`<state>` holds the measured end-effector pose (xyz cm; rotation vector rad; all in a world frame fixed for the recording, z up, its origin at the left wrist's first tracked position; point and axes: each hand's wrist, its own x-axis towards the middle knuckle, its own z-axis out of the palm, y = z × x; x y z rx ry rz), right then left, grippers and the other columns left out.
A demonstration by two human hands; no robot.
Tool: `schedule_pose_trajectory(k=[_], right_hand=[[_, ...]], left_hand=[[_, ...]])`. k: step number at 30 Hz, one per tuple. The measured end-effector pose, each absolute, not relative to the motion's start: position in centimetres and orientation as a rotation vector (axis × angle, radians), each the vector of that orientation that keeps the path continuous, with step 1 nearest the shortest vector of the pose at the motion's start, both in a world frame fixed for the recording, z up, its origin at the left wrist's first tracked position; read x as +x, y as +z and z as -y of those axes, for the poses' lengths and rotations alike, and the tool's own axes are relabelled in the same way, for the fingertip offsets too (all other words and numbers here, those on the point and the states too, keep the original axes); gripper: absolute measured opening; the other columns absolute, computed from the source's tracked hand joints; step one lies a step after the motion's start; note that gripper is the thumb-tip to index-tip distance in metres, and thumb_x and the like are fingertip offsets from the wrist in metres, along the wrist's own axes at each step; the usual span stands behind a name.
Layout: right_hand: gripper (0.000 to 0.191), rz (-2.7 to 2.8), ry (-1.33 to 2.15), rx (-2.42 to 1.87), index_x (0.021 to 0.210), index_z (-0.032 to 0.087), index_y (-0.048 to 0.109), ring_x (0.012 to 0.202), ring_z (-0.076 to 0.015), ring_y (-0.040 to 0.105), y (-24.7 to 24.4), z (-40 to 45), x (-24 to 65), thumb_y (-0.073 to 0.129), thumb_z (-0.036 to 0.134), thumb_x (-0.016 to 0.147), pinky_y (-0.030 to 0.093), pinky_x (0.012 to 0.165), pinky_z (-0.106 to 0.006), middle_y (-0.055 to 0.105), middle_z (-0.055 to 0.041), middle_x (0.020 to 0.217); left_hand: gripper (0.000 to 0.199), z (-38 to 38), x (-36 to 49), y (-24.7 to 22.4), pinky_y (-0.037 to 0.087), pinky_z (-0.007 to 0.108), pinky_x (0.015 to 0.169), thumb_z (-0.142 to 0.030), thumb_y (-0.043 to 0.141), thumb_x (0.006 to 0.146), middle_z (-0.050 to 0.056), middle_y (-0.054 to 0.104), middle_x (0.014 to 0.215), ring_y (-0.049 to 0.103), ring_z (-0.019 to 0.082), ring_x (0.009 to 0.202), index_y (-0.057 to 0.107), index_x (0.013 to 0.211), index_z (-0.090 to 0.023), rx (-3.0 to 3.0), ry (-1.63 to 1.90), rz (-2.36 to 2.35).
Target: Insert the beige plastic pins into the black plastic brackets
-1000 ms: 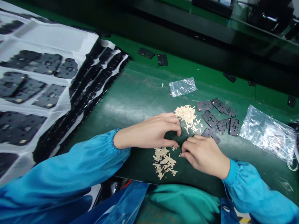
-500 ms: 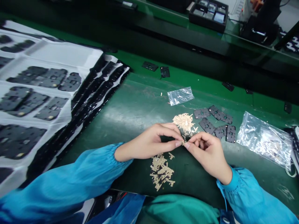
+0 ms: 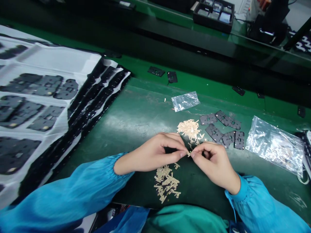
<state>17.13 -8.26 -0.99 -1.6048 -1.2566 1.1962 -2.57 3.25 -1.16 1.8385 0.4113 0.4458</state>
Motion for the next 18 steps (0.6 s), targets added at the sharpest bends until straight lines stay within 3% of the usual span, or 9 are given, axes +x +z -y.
schedule_pose_trajectory(k=[6, 9, 12, 18], right_hand=[[0.011, 1.303, 1.223, -1.591, 0.080, 0.020, 0.074, 0.056, -0.0128, 0.047, -1.1, 8.4, 17.2, 0.066, 0.022, 0.088, 0.036, 0.053, -0.026, 0.062, 0.0013, 0.066], [0.004, 1.432, 0.872, -1.651, 0.085, 0.020, 0.072, 0.056, -0.0131, 0.049, -0.9, 8.5, 17.1, 0.070, 0.021, 0.087, 0.039, 0.053, -0.027, 0.063, 0.0008, 0.069], [0.002, 1.672, 0.419, -1.602, 0.091, 0.019, 0.073, 0.068, -0.0168, 0.061, -0.7, 8.8, 16.7, 0.072, 0.019, 0.089, 0.048, 0.064, -0.031, 0.070, -0.0028, 0.078], [0.012, 1.874, 0.316, -1.612, 0.094, 0.017, 0.076, 0.071, -0.0194, 0.066, -1.2, 9.0, 15.8, 0.065, 0.022, 0.097, 0.051, 0.069, -0.033, 0.076, -0.0045, 0.081]], left_hand=[[0.017, -3.2, -2.6, -1.1, 0.053, 0.028, 0.069, -0.012, 0.064, 0.086, 0.003, 0.077, 0.078, 0.068, 0.016, 0.073, 0.080, 0.083, -0.018, 1.803, 0.335, -0.379], [0.018, -3.2, -2.5, -1.3, 0.053, 0.028, 0.068, -0.013, 0.064, 0.087, 0.003, 0.075, 0.075, 0.068, 0.015, 0.071, 0.080, 0.081, -0.018, 1.819, 0.375, -0.438], [0.019, -3.1, -2.5, -1.4, 0.052, 0.028, 0.070, -0.013, 0.063, 0.089, 0.002, 0.074, 0.075, 0.067, 0.015, 0.071, 0.079, 0.081, -0.018, 1.871, 0.467, -0.515], [0.018, -2.6, -2.6, -1.4, 0.051, 0.030, 0.073, -0.015, 0.061, 0.093, 0.003, 0.075, 0.079, 0.066, 0.016, 0.074, 0.079, 0.089, -0.018, 2.011, 0.462, -0.464]])
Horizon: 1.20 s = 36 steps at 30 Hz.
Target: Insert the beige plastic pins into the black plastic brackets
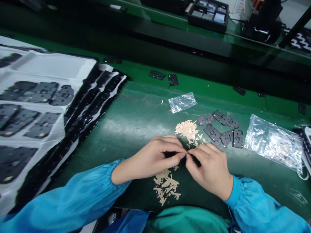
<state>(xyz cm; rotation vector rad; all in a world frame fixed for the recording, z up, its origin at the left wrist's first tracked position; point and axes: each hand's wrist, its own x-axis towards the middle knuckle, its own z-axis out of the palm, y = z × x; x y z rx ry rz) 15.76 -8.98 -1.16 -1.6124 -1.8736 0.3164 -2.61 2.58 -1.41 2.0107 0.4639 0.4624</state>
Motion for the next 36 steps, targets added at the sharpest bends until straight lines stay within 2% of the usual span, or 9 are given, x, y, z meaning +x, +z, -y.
schedule_pose_trajectory(k=[7, 13, 21, 28, 36], right_hand=[[0.022, 1.953, 0.458, -1.673, 0.078, 0.019, 0.074, 0.069, -0.0205, 0.065, -0.7, 8.1, 15.9, 0.059, 0.018, 0.094, 0.049, 0.070, -0.035, 0.074, -0.0048, 0.075], [0.016, 1.818, 0.680, -1.598, 0.082, 0.021, 0.074, 0.068, -0.0185, 0.066, -0.1, 7.3, 16.4, 0.061, 0.019, 0.091, 0.052, 0.069, -0.034, 0.074, -0.0019, 0.074], [0.025, 2.043, 0.453, -1.650, 0.079, 0.019, 0.075, 0.067, -0.0208, 0.064, -0.2, 7.5, 16.1, 0.058, 0.022, 0.097, 0.049, 0.068, -0.036, 0.073, -0.0055, 0.073], [0.021, 1.943, 0.576, -1.642, 0.076, 0.021, 0.073, 0.065, -0.0183, 0.065, -0.4, 7.2, 16.3, 0.061, 0.020, 0.092, 0.049, 0.069, -0.034, 0.072, -0.0020, 0.070], [0.021, 2.029, 0.432, -1.622, 0.082, 0.023, 0.072, 0.074, -0.0242, 0.070, -1.3, 8.5, 17.1, 0.059, 0.027, 0.098, 0.050, 0.075, -0.039, 0.077, -0.0063, 0.083]], left_hand=[[0.020, -2.2, -2.7, -1.0, 0.048, 0.033, 0.074, -0.018, 0.060, 0.095, 0.002, 0.071, 0.074, 0.065, 0.017, 0.073, 0.077, 0.085, -0.019, 2.186, 0.418, -0.459], [0.019, -2.5, -2.8, -0.4, 0.051, 0.031, 0.073, -0.017, 0.060, 0.094, 0.003, 0.074, 0.077, 0.066, 0.017, 0.073, 0.078, 0.090, -0.018, 2.016, 0.466, -0.488], [0.021, -2.1, -2.8, -0.6, 0.050, 0.030, 0.070, -0.017, 0.057, 0.096, 0.003, 0.074, 0.079, 0.065, 0.017, 0.074, 0.075, 0.084, -0.018, 2.076, 0.410, -0.512], [0.020, -2.1, -3.0, -1.0, 0.051, 0.032, 0.073, -0.019, 0.057, 0.097, 0.003, 0.075, 0.081, 0.067, 0.018, 0.076, 0.075, 0.089, -0.019, 2.170, 0.429, -0.486], [0.020, -1.6, -2.4, -0.8, 0.054, 0.030, 0.078, -0.018, 0.059, 0.094, 0.003, 0.075, 0.077, 0.068, 0.017, 0.074, 0.077, 0.086, -0.018, 2.196, 0.421, -0.471]])
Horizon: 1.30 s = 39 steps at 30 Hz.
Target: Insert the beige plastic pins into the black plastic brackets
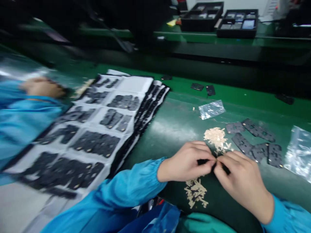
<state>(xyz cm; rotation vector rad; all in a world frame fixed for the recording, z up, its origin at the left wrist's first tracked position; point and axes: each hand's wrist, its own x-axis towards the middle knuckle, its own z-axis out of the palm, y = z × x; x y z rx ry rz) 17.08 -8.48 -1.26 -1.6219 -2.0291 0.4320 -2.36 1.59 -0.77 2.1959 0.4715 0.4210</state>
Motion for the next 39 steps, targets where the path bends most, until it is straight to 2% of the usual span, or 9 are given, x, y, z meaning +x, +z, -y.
schedule_pose_trajectory(k=[7, 13, 18, 22, 25, 30, 34, 36, 39], right_hand=[[0.017, 1.839, 0.498, -1.617, 0.080, 0.026, 0.073, 0.070, -0.0232, 0.071, -2.8, 7.7, 18.2, 0.062, 0.030, 0.092, 0.052, 0.068, -0.036, 0.076, -0.0032, 0.079], [0.027, 1.783, 0.602, -1.748, 0.069, 0.023, 0.070, 0.066, -0.0205, 0.065, -2.0, 6.6, 17.7, 0.061, 0.029, 0.093, 0.049, 0.065, -0.034, 0.070, -0.0036, 0.069], [0.017, 1.341, 1.299, -1.504, 0.101, 0.023, 0.077, 0.063, -0.0153, 0.062, -1.2, 5.9, 17.1, 0.068, 0.032, 0.090, 0.048, 0.057, -0.028, 0.075, -0.0019, 0.080], [0.011, 0.976, 1.632, -1.313, 0.082, 0.022, 0.075, 0.053, -0.0100, 0.053, -0.7, 5.6, 16.7, 0.072, 0.032, 0.085, 0.040, 0.048, -0.022, 0.070, 0.0017, 0.069], [0.009, 0.878, 1.614, -1.320, 0.073, 0.021, 0.072, 0.051, -0.0086, 0.048, -0.6, 5.5, 16.5, 0.075, 0.027, 0.079, 0.038, 0.049, -0.022, 0.064, 0.0043, 0.062], [0.009, 0.890, 1.484, -1.375, 0.070, 0.021, 0.071, 0.061, -0.0119, 0.058, -1.0, 5.6, 16.3, 0.074, 0.025, 0.078, 0.048, 0.063, -0.027, 0.069, 0.0019, 0.067], [0.015, 0.972, 1.378, -1.479, 0.073, 0.021, 0.071, 0.061, -0.0137, 0.058, -1.4, 6.0, 16.3, 0.072, 0.031, 0.083, 0.047, 0.059, -0.028, 0.068, 0.0004, 0.068], [0.014, 1.125, 1.161, -1.567, 0.081, 0.020, 0.073, 0.059, -0.0140, 0.056, -1.4, 6.3, 16.4, 0.071, 0.033, 0.087, 0.044, 0.055, -0.028, 0.067, -0.0002, 0.069], [0.009, 1.566, 0.599, -1.581, 0.093, 0.020, 0.075, 0.068, -0.0172, 0.060, -1.1, 6.9, 16.5, 0.070, 0.027, 0.091, 0.047, 0.062, -0.031, 0.071, -0.0038, 0.079]], left_hand=[[0.016, -2.3, -2.6, -1.6, 0.056, 0.032, 0.087, -0.018, 0.062, 0.092, 0.006, 0.079, 0.086, 0.071, 0.018, 0.081, 0.077, 0.086, -0.018, 2.138, 0.490, -0.424], [0.015, -3.3, -3.4, -0.6, 0.056, 0.032, 0.077, -0.020, 0.063, 0.092, 0.006, 0.075, 0.081, 0.068, 0.018, 0.077, 0.075, 0.083, -0.018, 1.854, 0.576, -0.521], [0.010, -3.7, -3.4, -0.2, 0.050, 0.027, 0.064, -0.022, 0.066, 0.088, 0.002, 0.068, 0.075, 0.059, 0.014, 0.067, 0.072, 0.081, -0.017, 1.683, 0.462, -0.587], [0.010, -3.6, -3.3, -0.5, 0.046, 0.025, 0.061, -0.023, 0.068, 0.087, 0.000, 0.064, 0.070, 0.054, 0.012, 0.063, 0.070, 0.079, -0.016, 1.576, 0.362, -0.564], [0.011, -3.5, -3.2, -0.8, 0.045, 0.024, 0.060, -0.020, 0.067, 0.085, -0.001, 0.063, 0.069, 0.052, 0.011, 0.061, 0.069, 0.076, -0.016, 1.525, 0.309, -0.544], [0.012, -3.2, -2.9, -1.0, 0.044, 0.025, 0.058, -0.024, 0.072, 0.081, -0.001, 0.063, 0.068, 0.051, 0.012, 0.060, 0.075, 0.088, -0.015, 1.456, 0.285, -0.595], [0.013, -3.0, -2.8, -1.2, 0.043, 0.026, 0.058, -0.027, 0.072, 0.082, 0.002, 0.067, 0.070, 0.053, 0.012, 0.060, 0.077, 0.082, -0.014, 1.483, 0.318, -0.668], [0.016, -3.0, -2.8, -1.3, 0.042, 0.026, 0.056, -0.028, 0.071, 0.083, 0.002, 0.067, 0.069, 0.052, 0.012, 0.059, 0.078, 0.080, -0.014, 1.486, 0.338, -0.706], [0.019, -3.0, -2.8, -1.4, 0.041, 0.025, 0.055, -0.029, 0.069, 0.085, 0.002, 0.065, 0.066, 0.051, 0.012, 0.059, 0.078, 0.080, -0.013, 1.511, 0.354, -0.740]])
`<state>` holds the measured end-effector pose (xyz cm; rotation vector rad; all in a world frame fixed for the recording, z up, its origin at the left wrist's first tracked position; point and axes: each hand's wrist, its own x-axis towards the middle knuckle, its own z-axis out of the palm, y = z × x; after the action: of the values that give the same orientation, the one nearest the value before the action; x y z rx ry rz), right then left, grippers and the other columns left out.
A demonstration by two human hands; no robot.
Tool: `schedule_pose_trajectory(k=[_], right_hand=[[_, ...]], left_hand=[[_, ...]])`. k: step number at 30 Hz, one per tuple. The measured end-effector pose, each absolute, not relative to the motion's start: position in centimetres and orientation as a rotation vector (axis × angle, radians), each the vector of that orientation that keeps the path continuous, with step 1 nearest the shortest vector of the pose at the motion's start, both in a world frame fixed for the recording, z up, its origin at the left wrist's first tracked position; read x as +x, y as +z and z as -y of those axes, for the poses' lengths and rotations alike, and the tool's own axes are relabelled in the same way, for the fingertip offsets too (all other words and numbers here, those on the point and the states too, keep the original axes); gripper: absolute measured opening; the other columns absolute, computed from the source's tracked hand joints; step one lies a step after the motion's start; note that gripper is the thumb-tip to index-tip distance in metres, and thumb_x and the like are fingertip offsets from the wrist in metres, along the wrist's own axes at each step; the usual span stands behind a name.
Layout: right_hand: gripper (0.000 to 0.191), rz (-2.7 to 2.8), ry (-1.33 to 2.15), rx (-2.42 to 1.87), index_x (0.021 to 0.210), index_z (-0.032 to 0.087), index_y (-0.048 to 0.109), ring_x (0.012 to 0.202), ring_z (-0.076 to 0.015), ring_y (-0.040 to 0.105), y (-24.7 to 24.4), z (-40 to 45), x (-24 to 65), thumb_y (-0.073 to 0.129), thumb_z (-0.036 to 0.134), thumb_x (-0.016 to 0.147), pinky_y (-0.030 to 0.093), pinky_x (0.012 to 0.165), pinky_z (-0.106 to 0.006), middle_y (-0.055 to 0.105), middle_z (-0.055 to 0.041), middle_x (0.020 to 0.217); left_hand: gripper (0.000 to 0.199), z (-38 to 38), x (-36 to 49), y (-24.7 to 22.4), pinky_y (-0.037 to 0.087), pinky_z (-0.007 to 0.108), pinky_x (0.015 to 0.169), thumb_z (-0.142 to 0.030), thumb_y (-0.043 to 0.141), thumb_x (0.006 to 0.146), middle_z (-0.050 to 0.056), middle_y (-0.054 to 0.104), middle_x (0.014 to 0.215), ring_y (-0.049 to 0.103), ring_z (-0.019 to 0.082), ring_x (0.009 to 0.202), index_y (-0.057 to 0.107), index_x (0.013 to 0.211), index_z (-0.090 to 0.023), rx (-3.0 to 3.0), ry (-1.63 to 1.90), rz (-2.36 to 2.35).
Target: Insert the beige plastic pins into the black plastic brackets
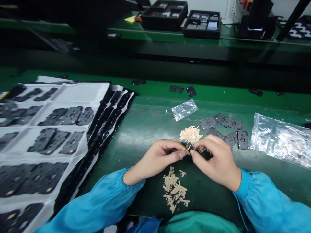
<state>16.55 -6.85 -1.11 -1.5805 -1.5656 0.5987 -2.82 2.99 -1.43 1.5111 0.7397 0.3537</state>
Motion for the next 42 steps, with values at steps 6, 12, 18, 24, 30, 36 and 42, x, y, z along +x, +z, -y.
schedule_pose_trajectory(k=[6, 12, 18, 24, 30, 36, 42], right_hand=[[0.019, 2.049, 0.190, -1.437, 0.092, 0.017, 0.077, 0.070, -0.0192, 0.059, -0.7, 7.2, 16.5, 0.061, 0.023, 0.100, 0.047, 0.064, -0.032, 0.074, -0.0053, 0.081], [0.025, 2.055, 0.364, -1.451, 0.084, 0.017, 0.077, 0.067, -0.0184, 0.060, -0.8, 7.1, 16.5, 0.057, 0.021, 0.099, 0.046, 0.065, -0.032, 0.070, -0.0035, 0.073], [0.021, 1.974, 0.529, -1.450, 0.082, 0.019, 0.074, 0.067, -0.0164, 0.059, -0.8, 6.9, 16.7, 0.058, 0.020, 0.096, 0.046, 0.066, -0.030, 0.067, -0.0018, 0.072], [0.024, 2.142, 0.271, -1.745, 0.071, 0.018, 0.067, 0.068, -0.0204, 0.059, -1.0, 6.6, 17.9, 0.061, 0.021, 0.095, 0.039, 0.058, -0.032, 0.065, -0.0033, 0.068], [0.008, 2.200, 0.047, -1.321, 0.101, 0.017, 0.070, 0.079, -0.0213, 0.059, 0.3, 6.9, 17.7, 0.067, 0.022, 0.096, 0.047, 0.066, -0.035, 0.074, -0.0063, 0.091], [0.013, 2.165, -0.126, -1.151, 0.099, 0.015, 0.070, 0.068, -0.0187, 0.054, 0.1, 7.6, 16.9, 0.077, 0.014, 0.088, 0.045, 0.059, -0.035, 0.074, -0.0042, 0.081], [0.003, 2.036, 0.046, -1.182, 0.090, 0.015, 0.072, 0.065, -0.0172, 0.055, 0.1, 7.3, 16.6, 0.071, 0.012, 0.092, 0.045, 0.058, -0.033, 0.074, -0.0051, 0.079]], left_hand=[[0.018, -2.5, -3.0, -0.7, 0.041, 0.024, 0.056, -0.023, 0.064, 0.089, 0.000, 0.062, 0.068, 0.050, 0.011, 0.059, 0.076, 0.078, -0.014, 1.724, 0.358, -0.698], [0.016, -2.5, -3.2, -0.3, 0.045, 0.026, 0.064, -0.014, 0.061, 0.088, 0.000, 0.063, 0.069, 0.058, 0.014, 0.067, 0.074, 0.080, -0.017, 1.947, 0.344, -0.564], [0.015, -2.7, -3.4, 0.2, 0.046, 0.026, 0.063, -0.012, 0.061, 0.088, 0.001, 0.066, 0.072, 0.060, 0.014, 0.069, 0.074, 0.085, -0.017, 1.940, 0.318, -0.494], [0.011, -3.6, -3.8, 0.5, 0.042, 0.026, 0.060, -0.018, 0.065, 0.087, 0.000, 0.062, 0.070, 0.053, 0.013, 0.064, 0.072, 0.080, -0.016, 1.689, 0.211, -0.584], [0.020, -3.9, -3.3, -0.5, 0.041, 0.026, 0.064, -0.020, 0.072, 0.081, -0.003, 0.055, 0.075, 0.050, 0.012, 0.068, 0.070, 0.100, -0.018, 1.264, 0.147, -0.588], [0.046, -3.6, -2.9, -0.7, 0.046, 0.030, 0.078, -0.012, 0.072, 0.077, 0.001, 0.059, 0.093, 0.055, 0.016, 0.086, 0.067, 0.122, -0.022, 1.108, 0.145, -0.524], [0.044, -3.8, -3.2, -0.8, 0.044, 0.027, 0.070, -0.019, 0.072, 0.078, 0.003, 0.062, 0.092, 0.055, 0.017, 0.084, 0.071, 0.122, -0.021, 1.024, 0.119, -0.479]])
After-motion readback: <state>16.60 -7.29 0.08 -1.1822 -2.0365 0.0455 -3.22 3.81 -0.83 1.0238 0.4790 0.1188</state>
